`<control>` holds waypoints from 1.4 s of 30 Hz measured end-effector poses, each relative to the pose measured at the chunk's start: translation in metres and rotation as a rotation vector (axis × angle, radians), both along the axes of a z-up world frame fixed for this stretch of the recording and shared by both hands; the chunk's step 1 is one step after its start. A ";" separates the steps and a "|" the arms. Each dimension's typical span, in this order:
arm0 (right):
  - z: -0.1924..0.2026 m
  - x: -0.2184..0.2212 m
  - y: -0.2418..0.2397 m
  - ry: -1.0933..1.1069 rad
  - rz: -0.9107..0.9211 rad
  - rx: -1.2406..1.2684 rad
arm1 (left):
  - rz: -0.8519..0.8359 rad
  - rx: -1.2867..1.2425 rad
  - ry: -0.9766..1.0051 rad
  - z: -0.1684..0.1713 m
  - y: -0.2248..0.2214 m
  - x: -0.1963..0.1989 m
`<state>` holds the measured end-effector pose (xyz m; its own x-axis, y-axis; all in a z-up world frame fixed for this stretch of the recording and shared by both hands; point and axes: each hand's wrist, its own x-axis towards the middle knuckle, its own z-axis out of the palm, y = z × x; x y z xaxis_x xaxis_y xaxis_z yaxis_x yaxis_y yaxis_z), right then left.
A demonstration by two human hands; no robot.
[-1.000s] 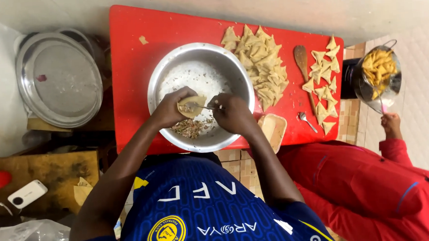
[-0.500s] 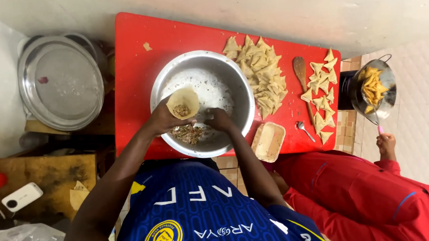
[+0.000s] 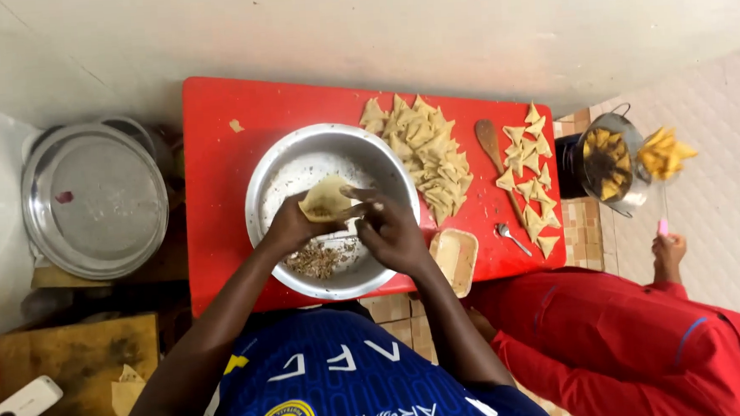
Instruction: Filling and folding samosa wrappers with a meat and vegetable mixture
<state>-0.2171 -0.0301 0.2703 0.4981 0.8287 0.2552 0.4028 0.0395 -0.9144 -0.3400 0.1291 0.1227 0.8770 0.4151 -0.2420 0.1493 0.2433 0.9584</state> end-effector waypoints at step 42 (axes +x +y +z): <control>-0.190 0.045 -0.264 -0.177 -0.774 -0.648 | -0.102 -0.610 0.081 -0.028 -0.094 0.070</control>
